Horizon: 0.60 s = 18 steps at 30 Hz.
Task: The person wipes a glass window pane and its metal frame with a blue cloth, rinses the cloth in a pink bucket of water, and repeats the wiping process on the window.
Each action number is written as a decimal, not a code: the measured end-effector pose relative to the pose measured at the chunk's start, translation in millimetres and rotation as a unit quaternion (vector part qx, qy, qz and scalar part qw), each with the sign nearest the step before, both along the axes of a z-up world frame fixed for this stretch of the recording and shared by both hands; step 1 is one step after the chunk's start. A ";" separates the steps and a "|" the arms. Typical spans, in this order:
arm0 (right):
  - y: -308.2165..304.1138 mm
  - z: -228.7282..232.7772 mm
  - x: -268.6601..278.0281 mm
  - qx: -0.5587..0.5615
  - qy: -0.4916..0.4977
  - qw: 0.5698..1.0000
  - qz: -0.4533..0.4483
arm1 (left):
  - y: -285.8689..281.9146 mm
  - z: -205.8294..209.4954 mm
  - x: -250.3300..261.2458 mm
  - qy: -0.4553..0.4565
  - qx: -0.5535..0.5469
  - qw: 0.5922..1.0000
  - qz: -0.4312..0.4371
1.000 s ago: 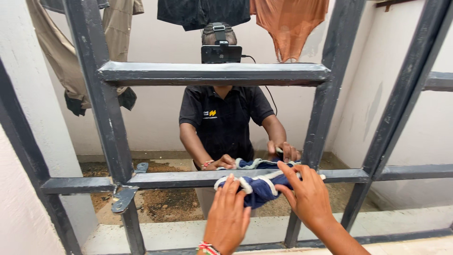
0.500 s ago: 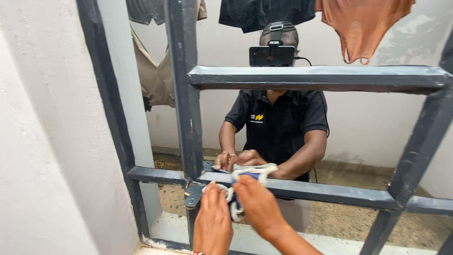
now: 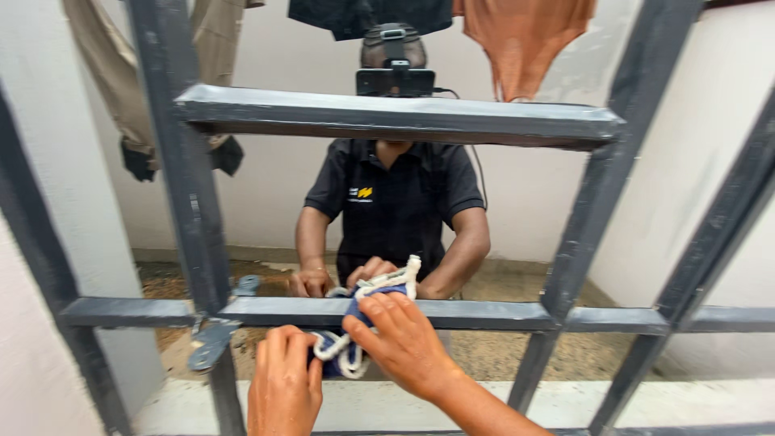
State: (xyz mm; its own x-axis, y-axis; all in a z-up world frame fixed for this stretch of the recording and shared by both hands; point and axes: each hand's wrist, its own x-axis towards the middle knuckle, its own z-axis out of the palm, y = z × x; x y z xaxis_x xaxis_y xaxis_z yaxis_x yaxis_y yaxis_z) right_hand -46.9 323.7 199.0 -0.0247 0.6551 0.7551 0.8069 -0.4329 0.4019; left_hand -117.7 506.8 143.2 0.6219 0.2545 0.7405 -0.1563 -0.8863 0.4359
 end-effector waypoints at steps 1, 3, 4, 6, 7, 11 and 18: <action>-20.7 -1.4 4.6 0.004 0.004 1.000 -0.006 | -12.5 -1.5 5.7 -0.024 0.003 0.999 -0.024; -65.6 -5.0 13.5 0.009 0.013 0.999 -0.029 | -46.6 -5.3 19.8 -0.071 0.009 0.995 -0.073; -89.7 -6.9 17.2 0.010 0.018 0.999 -0.045 | -65.6 -7.0 26.1 -0.079 0.012 0.993 -0.092; -137.9 -7.3 23.1 0.015 0.029 0.996 -0.087 | -104.4 -8.8 33.2 -0.091 0.017 0.987 -0.130; -160.9 -5.6 25.0 0.020 0.034 0.993 -0.113 | -120.7 -7.9 35.1 -0.077 0.022 0.983 -0.167; -222.2 -8.6 13.7 -0.031 0.086 0.977 -0.192 | -153.0 -6.4 31.0 -0.038 0.040 0.964 -0.261; -218.4 -19.9 -7.5 0.148 0.155 0.964 -0.160 | -156.8 13.8 16.9 -0.209 0.093 0.957 -0.181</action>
